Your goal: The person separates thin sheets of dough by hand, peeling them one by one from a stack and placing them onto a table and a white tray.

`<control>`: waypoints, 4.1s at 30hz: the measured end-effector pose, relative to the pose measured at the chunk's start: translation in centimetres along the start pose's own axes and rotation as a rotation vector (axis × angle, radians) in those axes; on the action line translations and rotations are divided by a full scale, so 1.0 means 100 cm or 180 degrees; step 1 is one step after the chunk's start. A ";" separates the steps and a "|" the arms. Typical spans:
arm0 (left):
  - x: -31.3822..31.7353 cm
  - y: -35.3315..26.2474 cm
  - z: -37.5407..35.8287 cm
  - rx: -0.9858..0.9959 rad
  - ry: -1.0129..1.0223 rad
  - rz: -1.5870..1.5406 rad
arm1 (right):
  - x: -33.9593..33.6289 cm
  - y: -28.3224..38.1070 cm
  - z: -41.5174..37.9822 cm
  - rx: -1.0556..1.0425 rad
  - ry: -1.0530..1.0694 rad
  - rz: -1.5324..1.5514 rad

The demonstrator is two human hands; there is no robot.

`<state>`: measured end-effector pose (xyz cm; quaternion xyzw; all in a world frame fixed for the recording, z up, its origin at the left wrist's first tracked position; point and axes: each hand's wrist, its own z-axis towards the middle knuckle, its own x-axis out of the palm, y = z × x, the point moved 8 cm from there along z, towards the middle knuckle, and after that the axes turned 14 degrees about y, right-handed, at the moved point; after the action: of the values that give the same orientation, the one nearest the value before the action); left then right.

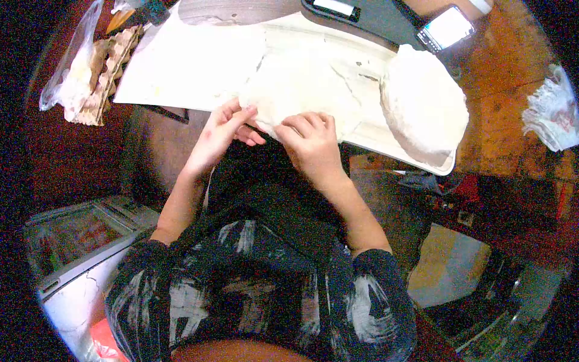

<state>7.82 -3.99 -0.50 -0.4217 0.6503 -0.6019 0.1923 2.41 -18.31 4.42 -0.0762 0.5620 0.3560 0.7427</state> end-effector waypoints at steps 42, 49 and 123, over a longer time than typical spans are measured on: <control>0.012 -0.002 -0.008 0.0072 0.0460 0.0624 | -0.007 -0.025 0.008 0.0840 -0.0149 0.1313; 0.009 0.004 -0.007 0.0053 0.0423 0.0476 | -0.008 -0.010 0.005 0.0451 -0.0132 0.0982; -0.022 -0.059 0.026 0.0484 0.0357 0.0943 | 0.020 -0.039 -0.047 0.1335 0.1353 0.2785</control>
<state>12.93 -3.44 4.03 -0.2712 0.6677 -0.6370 0.2736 1.39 -22.69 -0.12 0.2452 0.7386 0.4892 0.3937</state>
